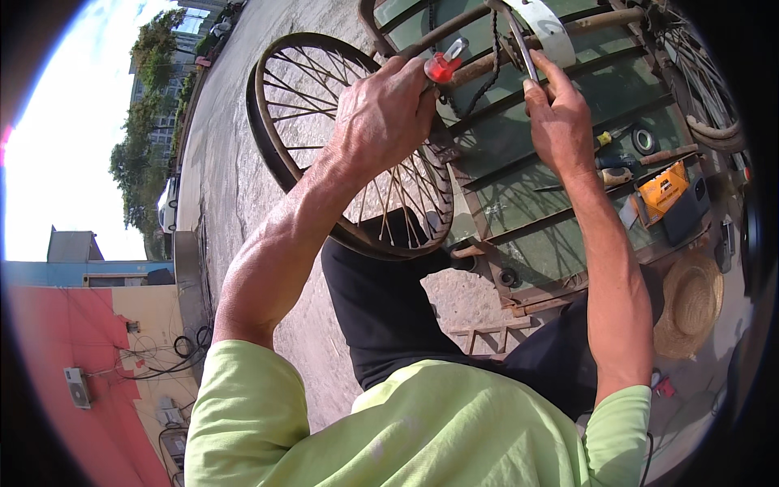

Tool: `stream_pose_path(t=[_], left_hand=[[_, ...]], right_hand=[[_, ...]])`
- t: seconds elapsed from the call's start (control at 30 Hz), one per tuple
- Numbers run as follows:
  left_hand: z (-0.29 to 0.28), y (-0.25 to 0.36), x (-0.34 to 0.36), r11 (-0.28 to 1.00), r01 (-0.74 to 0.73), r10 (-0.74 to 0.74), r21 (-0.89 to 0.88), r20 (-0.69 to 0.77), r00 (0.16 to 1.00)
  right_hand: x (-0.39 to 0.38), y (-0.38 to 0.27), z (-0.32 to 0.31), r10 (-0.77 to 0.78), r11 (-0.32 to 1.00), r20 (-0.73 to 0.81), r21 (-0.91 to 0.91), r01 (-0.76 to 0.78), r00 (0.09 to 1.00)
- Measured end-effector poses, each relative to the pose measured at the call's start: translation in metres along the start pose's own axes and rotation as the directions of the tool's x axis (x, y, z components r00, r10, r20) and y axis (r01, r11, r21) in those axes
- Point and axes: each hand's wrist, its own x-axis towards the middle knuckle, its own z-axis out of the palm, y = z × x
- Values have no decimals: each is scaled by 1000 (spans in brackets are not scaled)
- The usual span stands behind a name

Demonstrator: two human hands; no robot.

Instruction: The person uses a screwdriver and pliers to adjust components on a bicycle wheel mounted on a cart. They rotate the wheel and make repeated adjustments to the hub and spokes, then spin the wheel to check alignment.

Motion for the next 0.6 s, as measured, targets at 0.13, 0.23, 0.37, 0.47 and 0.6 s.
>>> stream_pose_path(t=[0.13,0.23,0.37,0.47,0.6], left_hand=[[-12,4,-1,1000,-2,2,-23,-39,999],[-43,4,20,1000,17,-18,-12,-87,996],[-77,-10,43,960,243,-249,136,33,968],[-79,-27,68,908,382,-406,172,129,905],[-61,-78,73,938,287,-329,196,229,916]], right_hand=[[3,16,12,-83,993,3,85,83,997],[6,16,14,-6,987,46,160,-1,999],[6,6,20,52,985,94,159,-66,994],[5,8,16,37,984,92,173,-53,995],[6,11,20,50,973,102,219,-72,994]])
